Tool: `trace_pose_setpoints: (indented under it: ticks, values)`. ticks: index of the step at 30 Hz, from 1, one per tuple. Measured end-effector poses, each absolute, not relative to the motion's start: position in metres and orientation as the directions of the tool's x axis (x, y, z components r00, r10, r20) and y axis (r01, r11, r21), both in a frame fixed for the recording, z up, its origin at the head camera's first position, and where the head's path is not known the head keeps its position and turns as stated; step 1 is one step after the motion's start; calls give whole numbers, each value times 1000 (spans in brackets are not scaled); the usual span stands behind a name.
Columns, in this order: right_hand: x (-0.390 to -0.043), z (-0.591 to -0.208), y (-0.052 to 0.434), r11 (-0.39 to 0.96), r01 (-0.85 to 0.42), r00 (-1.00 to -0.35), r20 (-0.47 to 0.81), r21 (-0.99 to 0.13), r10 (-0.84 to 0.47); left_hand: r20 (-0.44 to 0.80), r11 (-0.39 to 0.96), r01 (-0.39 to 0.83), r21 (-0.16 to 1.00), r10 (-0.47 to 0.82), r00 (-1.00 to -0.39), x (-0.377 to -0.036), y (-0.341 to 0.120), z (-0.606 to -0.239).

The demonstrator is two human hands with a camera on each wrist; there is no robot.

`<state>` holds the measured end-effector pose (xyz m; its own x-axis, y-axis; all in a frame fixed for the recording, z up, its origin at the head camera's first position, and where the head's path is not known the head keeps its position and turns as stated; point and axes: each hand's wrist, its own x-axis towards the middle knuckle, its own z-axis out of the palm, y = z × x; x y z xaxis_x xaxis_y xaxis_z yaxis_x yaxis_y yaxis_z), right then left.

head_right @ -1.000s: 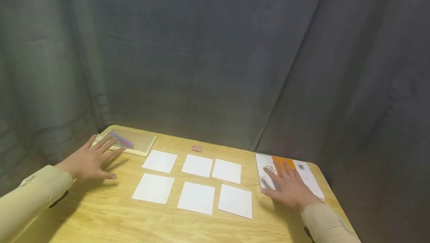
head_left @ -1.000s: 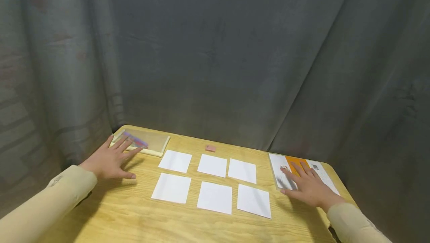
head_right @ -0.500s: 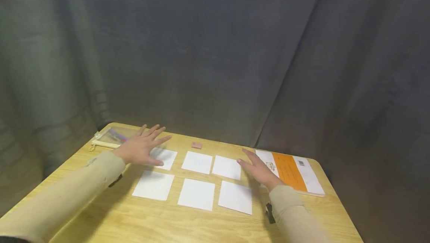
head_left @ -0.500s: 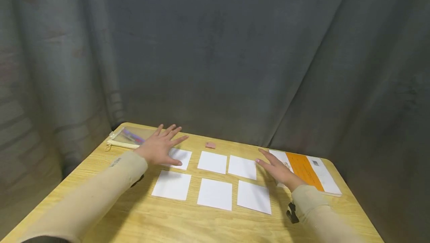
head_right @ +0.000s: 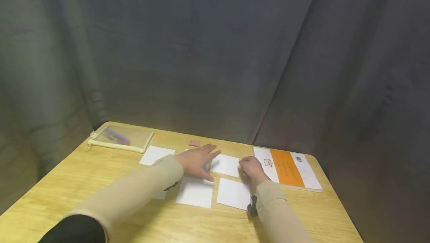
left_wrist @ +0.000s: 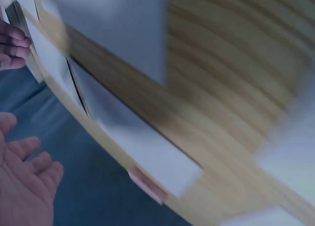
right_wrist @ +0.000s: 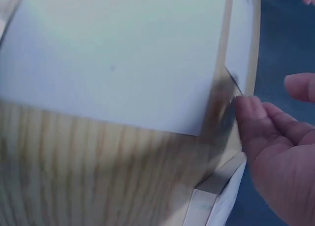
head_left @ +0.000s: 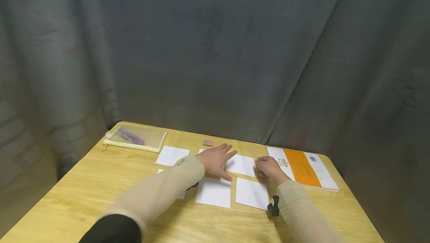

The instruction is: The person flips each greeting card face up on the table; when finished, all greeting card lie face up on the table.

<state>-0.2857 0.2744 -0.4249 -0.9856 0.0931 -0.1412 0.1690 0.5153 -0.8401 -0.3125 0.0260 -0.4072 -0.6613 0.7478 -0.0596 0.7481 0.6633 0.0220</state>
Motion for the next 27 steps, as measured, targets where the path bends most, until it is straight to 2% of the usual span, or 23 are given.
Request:
trace_pose_setpoints:
  ticks: [5,10,16,23,27]
  values:
    - [-285,-428,275,532,257,-966,-197,-807,168,-115,672,740,37,738,-665,-309,53,-413]
    - [-288,-424,274,497,343,-939,-284,-797,193,-177,723,689,43,685,-707,-305,67,-418]
    - [-296,-420,271,410,404,-915,-363,-818,176,-136,737,676,1,670,-730,-307,73,-426]
    - [-298,-428,271,203,414,-902,-371,-887,219,-115,729,684,40,683,-721,-309,72,-427]
    - [-299,-430,269,283,380,-917,-318,-881,242,-112,715,698,43,698,-708,-308,71,-424]
